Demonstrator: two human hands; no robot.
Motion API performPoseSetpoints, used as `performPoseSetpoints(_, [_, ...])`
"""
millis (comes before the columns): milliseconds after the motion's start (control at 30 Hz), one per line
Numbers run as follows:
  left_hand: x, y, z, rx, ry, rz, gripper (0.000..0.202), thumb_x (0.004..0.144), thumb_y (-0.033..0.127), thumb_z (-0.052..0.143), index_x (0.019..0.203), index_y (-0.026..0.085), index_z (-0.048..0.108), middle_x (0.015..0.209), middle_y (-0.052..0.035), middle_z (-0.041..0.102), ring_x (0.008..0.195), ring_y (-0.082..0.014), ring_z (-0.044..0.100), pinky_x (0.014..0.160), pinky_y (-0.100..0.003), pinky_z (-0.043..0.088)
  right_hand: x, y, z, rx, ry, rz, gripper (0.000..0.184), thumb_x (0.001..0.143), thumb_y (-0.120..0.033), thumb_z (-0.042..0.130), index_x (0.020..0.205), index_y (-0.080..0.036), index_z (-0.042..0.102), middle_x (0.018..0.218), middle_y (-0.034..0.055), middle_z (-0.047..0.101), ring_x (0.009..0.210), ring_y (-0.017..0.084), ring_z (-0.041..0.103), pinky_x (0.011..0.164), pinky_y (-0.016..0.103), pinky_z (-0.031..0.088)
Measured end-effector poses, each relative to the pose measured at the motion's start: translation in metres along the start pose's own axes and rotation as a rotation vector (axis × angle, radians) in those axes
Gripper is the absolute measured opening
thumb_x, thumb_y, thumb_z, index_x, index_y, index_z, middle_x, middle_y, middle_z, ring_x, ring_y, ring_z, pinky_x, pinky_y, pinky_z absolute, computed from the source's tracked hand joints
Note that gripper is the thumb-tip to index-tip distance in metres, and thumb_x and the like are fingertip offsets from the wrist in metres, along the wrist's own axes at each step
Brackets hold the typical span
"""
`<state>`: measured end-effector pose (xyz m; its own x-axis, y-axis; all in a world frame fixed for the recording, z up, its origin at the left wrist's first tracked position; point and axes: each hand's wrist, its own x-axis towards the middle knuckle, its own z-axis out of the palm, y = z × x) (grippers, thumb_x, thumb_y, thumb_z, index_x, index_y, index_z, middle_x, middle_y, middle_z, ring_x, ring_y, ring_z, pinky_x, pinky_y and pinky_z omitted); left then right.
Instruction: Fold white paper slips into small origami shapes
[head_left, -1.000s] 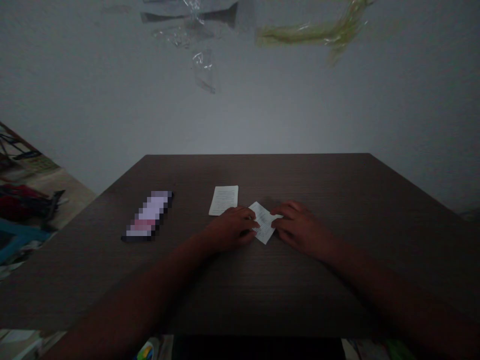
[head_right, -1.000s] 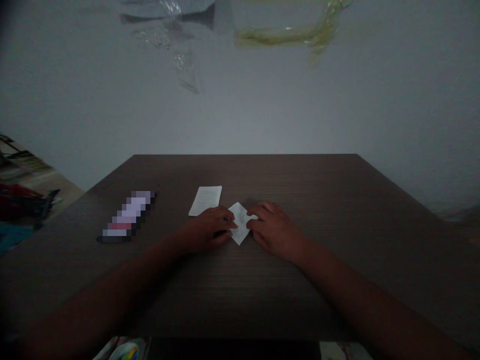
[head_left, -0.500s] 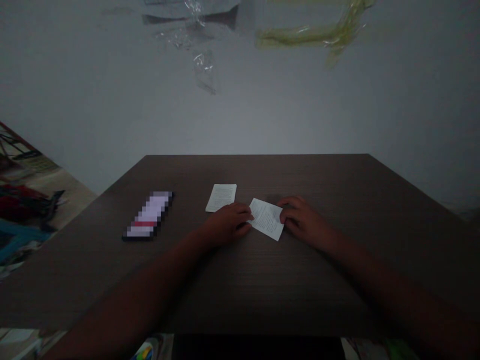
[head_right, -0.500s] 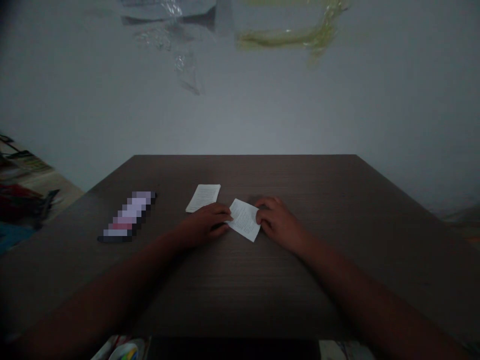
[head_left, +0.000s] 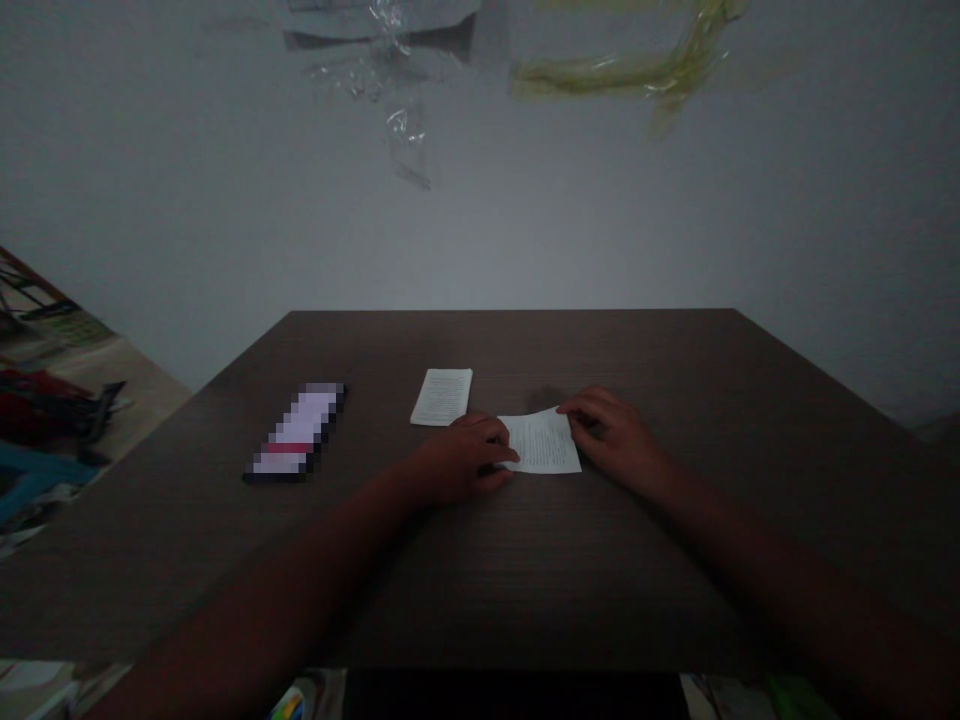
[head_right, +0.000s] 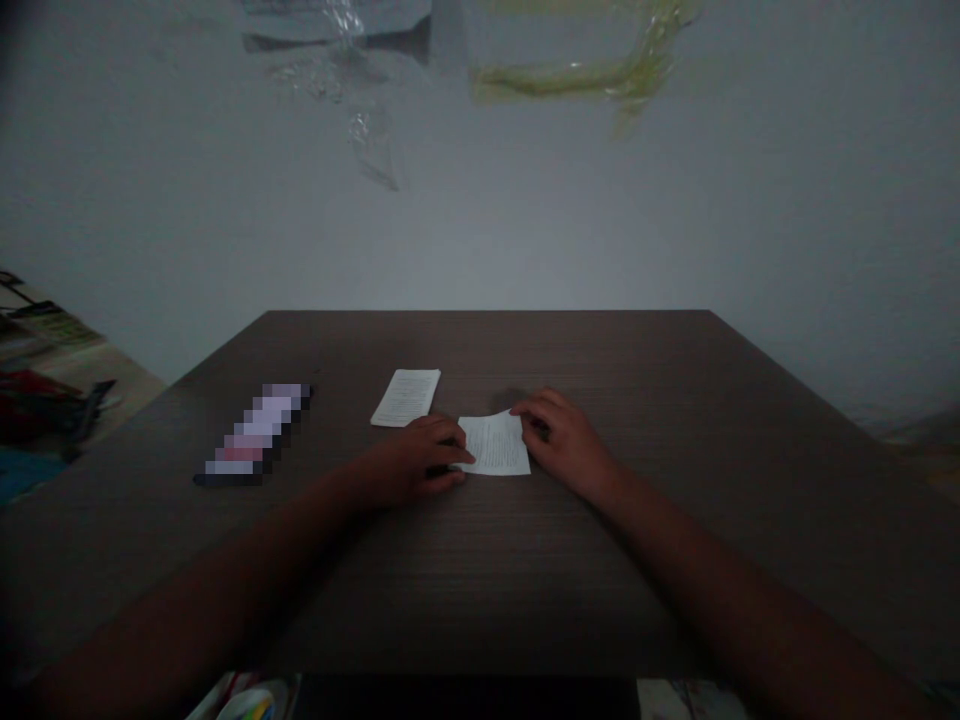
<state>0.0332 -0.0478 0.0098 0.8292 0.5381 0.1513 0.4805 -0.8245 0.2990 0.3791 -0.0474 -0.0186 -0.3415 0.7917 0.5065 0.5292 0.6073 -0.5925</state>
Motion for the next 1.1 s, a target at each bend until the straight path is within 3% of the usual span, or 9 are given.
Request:
performPoseSetpoints(133, [0.001, -0.004, 0.004, 0.009, -0.002, 0.014, 0.022, 0.121, 0.027, 0.088, 0.141, 0.023, 0.097, 0.140, -0.0137, 0.088, 0.136, -0.0342, 0.083, 0.125, -0.049, 0.068, -0.006, -0.004, 0.009, 0.130, 0.112, 0.114, 0.003, 0.118, -0.034, 0.078, 0.120, -0.033, 0.080, 0.110, 0.0084, 0.088, 0.094, 0.030, 0.087, 0.085, 0.046, 0.077])
performPoseSetpoints(367, [-0.001, -0.007, 0.007, 0.021, -0.004, 0.034, 0.026, 0.121, 0.026, 0.089, 0.146, 0.024, 0.095, 0.148, -0.0144, 0.087, 0.141, -0.0341, 0.083, 0.127, -0.049, 0.067, -0.008, -0.009, 0.016, 0.259, 0.152, 0.143, 0.011, 0.116, -0.039, 0.079, 0.109, -0.033, 0.074, 0.107, 0.0075, 0.088, 0.096, 0.030, 0.088, 0.086, 0.046, 0.077])
performPoseSetpoints(567, [-0.003, -0.010, 0.010, 0.040, -0.005, 0.034, 0.028, 0.121, 0.030, 0.088, 0.148, 0.025, 0.094, 0.165, -0.0175, 0.086, 0.156, -0.0378, 0.081, 0.135, -0.055, 0.066, -0.007, -0.015, 0.012, 0.218, 0.113, 0.051, 0.009, 0.117, -0.039, 0.076, 0.112, -0.032, 0.077, 0.108, 0.0071, 0.087, 0.098, 0.030, 0.086, 0.093, 0.048, 0.076])
performPoseSetpoints(933, [-0.003, -0.001, 0.002, -0.005, -0.027, 0.000, 0.027, 0.118, 0.022, 0.091, 0.145, 0.024, 0.095, 0.170, -0.0163, 0.087, 0.161, -0.0389, 0.081, 0.142, -0.057, 0.064, -0.009, -0.022, 0.013, 0.117, 0.046, -0.134, 0.014, 0.124, -0.031, 0.071, 0.114, -0.033, 0.081, 0.122, 0.0086, 0.091, 0.114, 0.032, 0.090, 0.105, 0.053, 0.076])
performPoseSetpoints(1100, [-0.003, 0.002, 0.000, -0.043, -0.028, -0.008, 0.026, 0.118, 0.019, 0.089, 0.143, 0.023, 0.095, 0.171, -0.0164, 0.087, 0.161, -0.0390, 0.081, 0.142, -0.055, 0.065, -0.009, -0.020, 0.020, 0.115, 0.076, -0.131, 0.013, 0.122, -0.029, 0.073, 0.117, -0.033, 0.083, 0.134, 0.0109, 0.089, 0.125, 0.033, 0.089, 0.111, 0.055, 0.077])
